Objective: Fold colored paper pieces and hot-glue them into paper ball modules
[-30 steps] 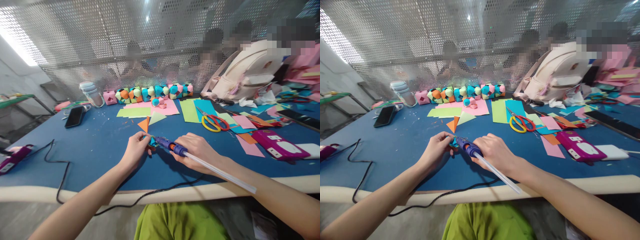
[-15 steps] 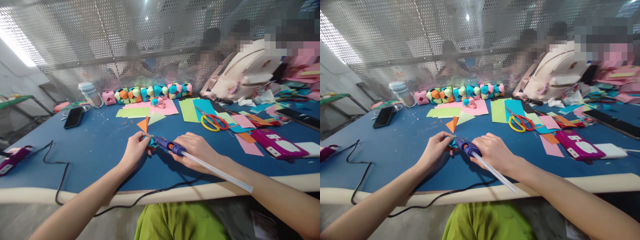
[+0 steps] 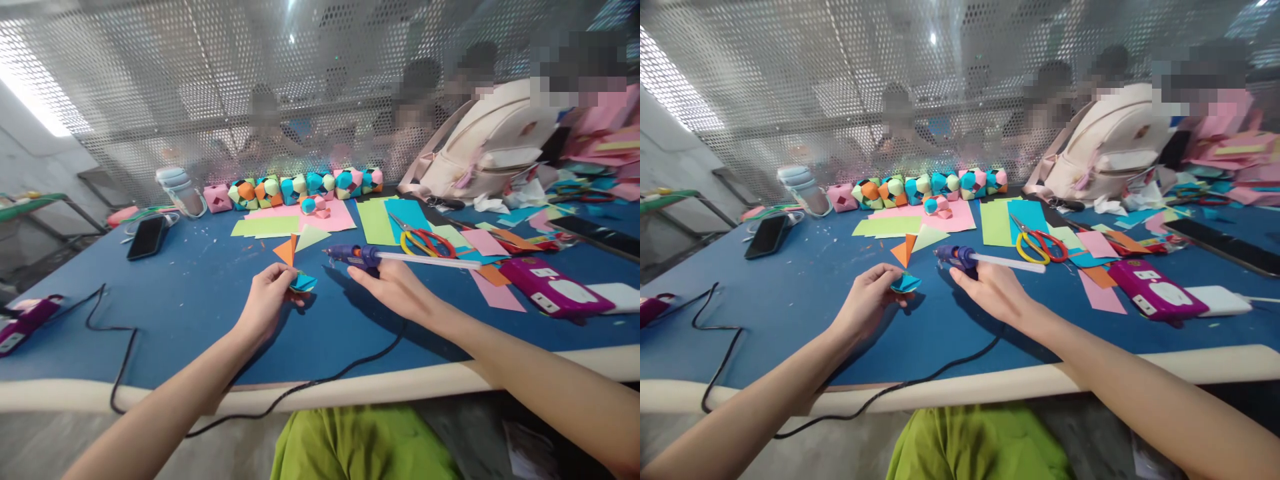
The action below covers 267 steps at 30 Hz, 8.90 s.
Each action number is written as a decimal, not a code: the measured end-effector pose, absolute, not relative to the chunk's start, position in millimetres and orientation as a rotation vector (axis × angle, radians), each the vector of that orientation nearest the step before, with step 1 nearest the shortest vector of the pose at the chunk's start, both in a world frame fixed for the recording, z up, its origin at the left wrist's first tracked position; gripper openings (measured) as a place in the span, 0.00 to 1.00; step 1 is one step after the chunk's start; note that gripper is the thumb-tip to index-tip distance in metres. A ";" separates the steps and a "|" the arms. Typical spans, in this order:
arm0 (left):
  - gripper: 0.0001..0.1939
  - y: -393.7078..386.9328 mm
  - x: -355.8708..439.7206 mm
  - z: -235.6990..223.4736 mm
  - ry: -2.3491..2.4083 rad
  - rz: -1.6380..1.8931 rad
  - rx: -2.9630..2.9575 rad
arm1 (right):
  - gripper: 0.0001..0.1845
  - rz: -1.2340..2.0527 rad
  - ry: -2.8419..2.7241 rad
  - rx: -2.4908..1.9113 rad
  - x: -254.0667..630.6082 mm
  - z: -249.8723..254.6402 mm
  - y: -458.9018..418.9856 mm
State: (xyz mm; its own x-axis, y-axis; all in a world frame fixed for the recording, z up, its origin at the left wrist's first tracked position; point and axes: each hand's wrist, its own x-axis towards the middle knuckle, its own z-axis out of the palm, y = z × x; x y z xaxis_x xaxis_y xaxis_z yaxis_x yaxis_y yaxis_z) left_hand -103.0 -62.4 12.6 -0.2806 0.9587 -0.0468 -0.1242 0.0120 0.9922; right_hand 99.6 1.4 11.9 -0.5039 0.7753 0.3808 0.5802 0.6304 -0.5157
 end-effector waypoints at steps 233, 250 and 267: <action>0.08 -73.1 -90.5 14.0 1.277 1.287 1.141 | 0.09 0.548 -2.249 -0.739 86.7 21.5 -29.3; 0.10 -66.2 -96.8 16.0 1.308 1.410 0.930 | 0.13 0.767 -2.332 -1.183 109.8 24.4 8.3; 0.11 -65.0 -98.5 16.0 1.362 1.431 0.900 | 0.12 0.732 -2.193 -1.058 94.0 11.1 8.0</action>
State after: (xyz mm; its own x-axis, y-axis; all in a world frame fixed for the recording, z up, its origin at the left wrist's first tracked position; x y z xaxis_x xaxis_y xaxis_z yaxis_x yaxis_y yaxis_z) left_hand -98.5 -65.0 16.0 -0.2957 0.9510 -0.0903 -0.1366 0.0515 0.9893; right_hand 94.0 8.0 11.1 -0.5095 0.8178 0.2676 0.4933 0.5324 -0.6879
